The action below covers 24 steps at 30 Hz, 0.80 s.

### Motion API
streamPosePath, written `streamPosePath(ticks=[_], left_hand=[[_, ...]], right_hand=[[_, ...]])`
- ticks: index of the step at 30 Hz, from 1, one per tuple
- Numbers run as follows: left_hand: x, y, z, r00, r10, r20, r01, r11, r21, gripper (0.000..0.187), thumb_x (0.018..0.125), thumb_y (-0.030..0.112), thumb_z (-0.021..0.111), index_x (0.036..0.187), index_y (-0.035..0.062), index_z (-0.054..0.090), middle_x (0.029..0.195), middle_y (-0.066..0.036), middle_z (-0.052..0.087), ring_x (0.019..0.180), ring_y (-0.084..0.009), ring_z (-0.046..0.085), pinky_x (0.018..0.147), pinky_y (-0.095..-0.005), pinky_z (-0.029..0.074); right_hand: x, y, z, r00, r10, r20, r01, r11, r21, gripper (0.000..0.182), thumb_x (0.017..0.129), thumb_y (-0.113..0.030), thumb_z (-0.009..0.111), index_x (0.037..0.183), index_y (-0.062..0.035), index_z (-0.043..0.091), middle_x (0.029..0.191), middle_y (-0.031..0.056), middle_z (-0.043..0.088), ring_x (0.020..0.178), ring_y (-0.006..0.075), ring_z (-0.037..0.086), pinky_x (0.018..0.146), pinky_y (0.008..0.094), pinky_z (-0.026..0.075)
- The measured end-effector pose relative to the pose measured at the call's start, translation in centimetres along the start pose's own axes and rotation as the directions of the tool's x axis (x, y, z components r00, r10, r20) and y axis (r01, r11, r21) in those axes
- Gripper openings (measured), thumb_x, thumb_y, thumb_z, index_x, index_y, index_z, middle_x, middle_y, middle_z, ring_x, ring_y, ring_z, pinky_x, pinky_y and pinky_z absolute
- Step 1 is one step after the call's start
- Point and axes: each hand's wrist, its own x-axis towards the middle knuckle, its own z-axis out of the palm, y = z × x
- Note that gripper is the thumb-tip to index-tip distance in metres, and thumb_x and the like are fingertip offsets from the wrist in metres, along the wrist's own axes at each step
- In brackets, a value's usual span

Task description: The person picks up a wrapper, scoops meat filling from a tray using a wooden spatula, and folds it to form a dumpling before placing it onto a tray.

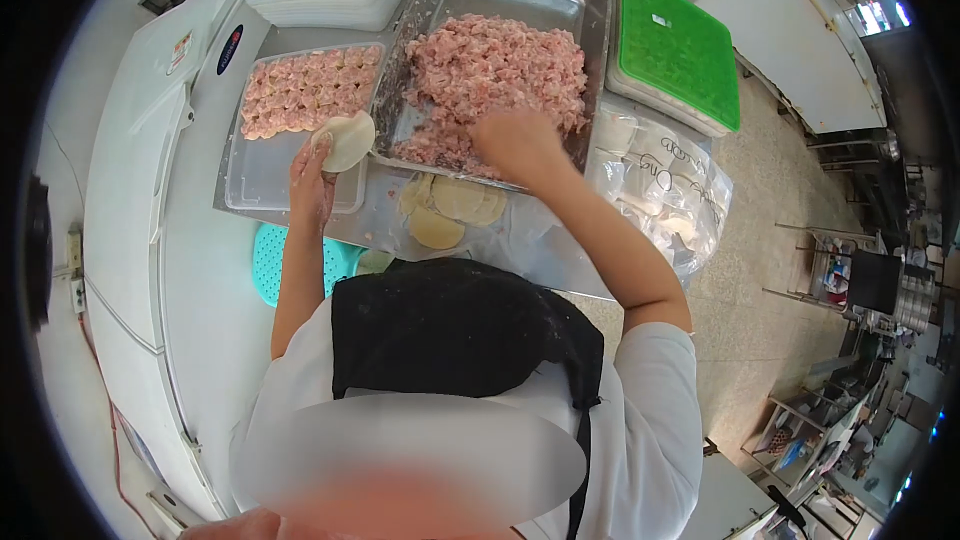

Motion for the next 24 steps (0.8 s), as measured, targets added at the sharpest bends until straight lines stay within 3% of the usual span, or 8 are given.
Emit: streamPosePath(ticks=[5,7,10,13,14,16,19,24], left_hand=[[0.9,-0.3,-2.7,1.0,-0.015,-0.007,0.015,1.0,0.012,0.034,0.094,0.016,0.058,0.122,-0.0021,0.058,0.112,-0.007,0.064,0.102,-0.0126,0.06,0.087,-0.0247,0.046],[1.5,-0.1,-3.4,0.994,0.023,0.102,-0.055,0.947,0.316,0.035,0.093,0.015,0.059,0.123,-0.0031,0.057,0.112,-0.007,0.064,0.099,-0.0118,0.059,0.088,-0.0252,0.046],[1.9,0.2,-2.8,0.995,0.057,0.086,-0.068,0.987,0.143,0.034,0.093,0.014,0.059,0.122,-0.0034,0.057,0.112,-0.007,0.063,0.097,-0.0117,0.059,0.087,-0.0261,0.047],[2.5,0.6,-1.9,0.999,0.046,0.016,-0.046,0.999,0.006,0.033,0.094,0.013,0.057,0.123,-0.0017,0.057,0.112,-0.007,0.063,0.096,-0.0129,0.061,0.083,-0.0269,0.049],[2.5,0.9,-1.5,0.999,0.043,0.016,-0.043,0.999,0.003,0.033,0.094,0.013,0.057,0.123,-0.0017,0.057,0.112,-0.007,0.063,0.096,-0.0129,0.061,0.083,-0.0269,0.049],[2.5,1.8,-0.6,0.999,-0.036,-0.002,0.035,0.989,-0.144,0.032,0.094,0.013,0.056,0.123,-0.0015,0.056,0.111,-0.007,0.063,0.097,-0.0149,0.062,0.081,-0.0278,0.051],[2.4,1.7,-0.5,0.998,-0.055,0.025,0.058,0.988,-0.142,0.033,0.094,0.012,0.056,0.124,-0.002,0.054,0.111,-0.008,0.063,0.099,-0.0166,0.063,0.082,-0.0293,0.052],[1.6,0.5,-0.1,0.998,-0.042,-0.046,0.031,0.976,-0.214,0.034,0.094,0.012,0.057,0.125,-0.0016,0.053,0.114,-0.009,0.062,0.1,-0.0185,0.063,0.085,-0.032,0.053]], right_hand=[[-0.7,-2.9,3.3,0.998,0.007,0.055,-0.009,1.0,0.027,0.021,0.084,-0.018,0.053,0.074,-0.0035,0.065,0.066,0.0147,0.065,0.064,0.0317,0.066,0.059,0.0442,0.053],[-1.1,-2.5,3.3,0.996,0.002,0.089,-0.012,0.993,0.113,0.024,0.087,-0.022,0.053,0.075,-0.0045,0.066,0.068,0.0154,0.065,0.066,0.0331,0.065,0.062,0.046,0.052],[-0.7,-0.8,2.8,0.985,0.019,0.169,-0.093,0.893,0.44,0.029,0.091,-0.027,0.052,0.079,-0.0061,0.067,0.071,0.0153,0.065,0.068,0.0347,0.064,0.064,0.0476,0.05],[-1.1,-0.2,1.2,0.983,0.096,0.154,-0.159,0.862,0.482,0.033,0.094,-0.033,0.05,0.081,-0.0083,0.068,0.074,0.0139,0.066,0.07,0.0354,0.063,0.066,0.0495,0.049],[-1.2,0.0,0.4,0.983,0.098,0.157,-0.163,0.862,0.48,0.033,0.094,-0.033,0.05,0.081,-0.0083,0.068,0.074,0.0139,0.066,0.07,0.0354,0.063,0.066,0.0495,0.049],[-0.8,-0.8,-3.3,0.996,0.085,-0.023,-0.083,0.992,0.093,0.031,0.092,-0.031,0.052,0.08,-0.0067,0.067,0.072,0.0157,0.065,0.07,0.0357,0.064,0.065,0.0488,0.05],[-0.4,-0.2,-1.8,0.987,0.1,0.126,-0.082,0.986,-0.147,0.03,0.091,-0.029,0.053,0.08,-0.0054,0.067,0.07,0.0179,0.064,0.069,0.0358,0.064,0.065,0.0493,0.05],[-1.0,-1.4,2.1,0.978,0.054,0.202,-0.071,0.995,0.077,0.031,0.09,-0.028,0.052,0.078,-0.0038,0.066,0.071,0.0207,0.064,0.07,0.0377,0.064,0.067,0.0495,0.051]])
